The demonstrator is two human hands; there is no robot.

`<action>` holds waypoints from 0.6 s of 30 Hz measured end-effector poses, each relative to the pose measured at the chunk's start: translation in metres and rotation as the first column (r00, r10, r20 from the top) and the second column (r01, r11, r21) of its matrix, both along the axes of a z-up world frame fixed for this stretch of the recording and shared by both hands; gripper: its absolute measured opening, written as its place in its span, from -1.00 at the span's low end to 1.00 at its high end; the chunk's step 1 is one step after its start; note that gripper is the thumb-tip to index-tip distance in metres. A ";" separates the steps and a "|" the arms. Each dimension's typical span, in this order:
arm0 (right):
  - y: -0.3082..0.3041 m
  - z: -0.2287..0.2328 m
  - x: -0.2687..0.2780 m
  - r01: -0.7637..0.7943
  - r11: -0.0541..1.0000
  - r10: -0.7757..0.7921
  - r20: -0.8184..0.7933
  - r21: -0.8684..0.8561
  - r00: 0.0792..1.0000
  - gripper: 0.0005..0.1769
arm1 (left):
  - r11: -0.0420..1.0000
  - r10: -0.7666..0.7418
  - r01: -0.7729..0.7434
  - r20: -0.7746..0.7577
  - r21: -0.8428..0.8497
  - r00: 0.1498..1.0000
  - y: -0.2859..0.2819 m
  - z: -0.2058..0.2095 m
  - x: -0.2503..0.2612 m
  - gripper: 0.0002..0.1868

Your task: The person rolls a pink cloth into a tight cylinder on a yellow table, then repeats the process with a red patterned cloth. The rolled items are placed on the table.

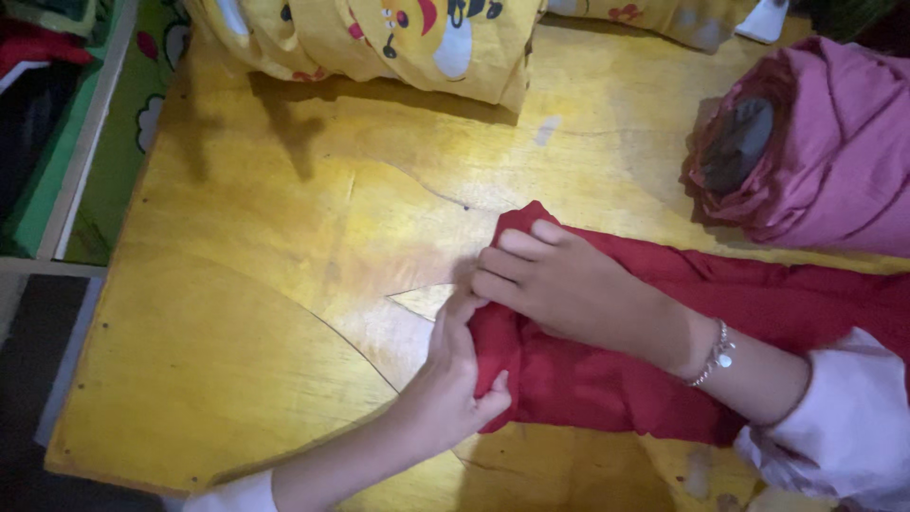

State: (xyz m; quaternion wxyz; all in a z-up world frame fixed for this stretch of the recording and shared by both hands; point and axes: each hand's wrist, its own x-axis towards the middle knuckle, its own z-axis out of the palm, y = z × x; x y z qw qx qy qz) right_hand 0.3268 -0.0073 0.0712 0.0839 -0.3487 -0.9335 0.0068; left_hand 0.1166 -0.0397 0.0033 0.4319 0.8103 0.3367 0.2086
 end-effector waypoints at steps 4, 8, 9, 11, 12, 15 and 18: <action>-0.001 0.018 0.009 0.009 0.981 -0.033 -0.120 -0.192 0.992 -0.56 | 0.995 -0.040 0.043 -0.034 0.087 0.999 -0.003 0.013 0.005 0.03; -0.012 0.037 0.027 0.047 0.959 -0.087 -0.131 -0.280 0.988 -0.57 | 0.971 -0.070 0.103 -0.155 0.214 0.985 -0.004 0.021 0.012 0.03; -0.018 0.039 0.031 0.102 0.965 -0.125 -0.083 -0.240 0.989 -0.58 | 0.954 -0.064 0.121 -0.209 0.275 0.976 -0.005 0.021 0.016 0.04; -0.030 0.036 0.037 0.168 0.975 -0.176 -0.044 -0.145 0.983 -0.57 | 0.913 -0.046 0.184 -0.359 0.363 0.932 -0.008 0.020 0.024 0.03; -0.037 0.035 0.041 0.179 0.980 -0.184 -0.049 -0.091 0.982 -0.56 | 0.893 -0.030 0.225 -0.448 0.390 0.894 -0.010 0.018 0.031 0.02; -0.070 0.027 0.046 0.203 0.964 -0.200 0.035 -0.169 0.979 -0.56 | 0.774 0.091 0.317 -0.592 0.548 0.801 -0.015 0.018 0.043 -0.04; -0.105 0.010 0.034 0.192 0.914 -0.239 -0.092 -0.358 0.967 -0.58 | 0.768 0.100 0.283 -0.543 0.575 0.834 -0.011 0.024 0.049 0.01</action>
